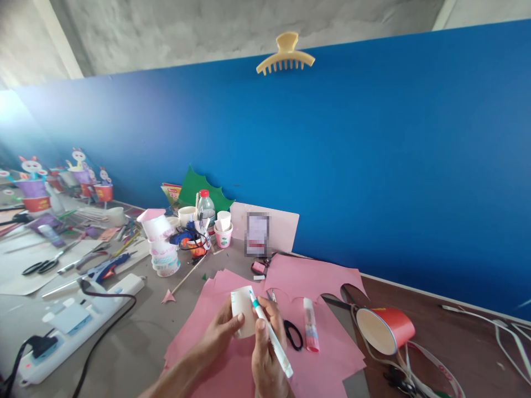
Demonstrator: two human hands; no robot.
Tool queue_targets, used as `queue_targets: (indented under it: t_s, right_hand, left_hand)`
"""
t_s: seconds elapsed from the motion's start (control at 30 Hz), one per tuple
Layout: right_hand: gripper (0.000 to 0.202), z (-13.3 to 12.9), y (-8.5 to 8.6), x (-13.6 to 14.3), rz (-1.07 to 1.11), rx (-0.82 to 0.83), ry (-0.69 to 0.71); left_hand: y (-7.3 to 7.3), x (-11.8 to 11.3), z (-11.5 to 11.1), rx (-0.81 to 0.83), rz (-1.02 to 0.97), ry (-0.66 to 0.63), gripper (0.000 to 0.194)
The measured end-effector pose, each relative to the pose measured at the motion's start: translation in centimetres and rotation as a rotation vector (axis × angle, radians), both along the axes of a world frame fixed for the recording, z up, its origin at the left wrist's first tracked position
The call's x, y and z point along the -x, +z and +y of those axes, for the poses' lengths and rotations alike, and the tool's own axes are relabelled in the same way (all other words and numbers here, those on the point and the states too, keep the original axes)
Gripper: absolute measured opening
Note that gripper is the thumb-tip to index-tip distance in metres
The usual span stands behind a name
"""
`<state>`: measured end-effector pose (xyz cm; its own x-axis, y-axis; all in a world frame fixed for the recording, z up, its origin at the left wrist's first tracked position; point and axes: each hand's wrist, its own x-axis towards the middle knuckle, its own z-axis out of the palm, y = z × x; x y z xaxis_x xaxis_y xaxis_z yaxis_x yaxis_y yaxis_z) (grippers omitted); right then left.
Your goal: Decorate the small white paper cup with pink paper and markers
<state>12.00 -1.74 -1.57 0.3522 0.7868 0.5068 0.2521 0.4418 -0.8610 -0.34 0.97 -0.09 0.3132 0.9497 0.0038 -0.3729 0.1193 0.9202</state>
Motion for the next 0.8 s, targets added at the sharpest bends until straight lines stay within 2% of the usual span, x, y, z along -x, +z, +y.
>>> queue_targets:
  t_s: [0.17, 0.47, 0.8]
  right_hand:
    - [0.03, -0.3, 0.9, 0.6, -0.053, -0.069, 0.008]
    - [0.018, -0.4, 3.3, 0.4, -0.037, -0.155, 0.041]
    - [0.012, -0.2, 2.9, 0.3, -0.093, -0.203, 0.057]
  left_hand:
    - [-0.1, 0.1, -0.1, -0.018, -0.002, 0.003, 0.057]
    - [0.5, -0.2, -0.1, 0.073, -0.062, 0.054, 0.064]
    - [-0.1, 0.0, 0.1, 0.061, -0.087, 0.023, 0.06]
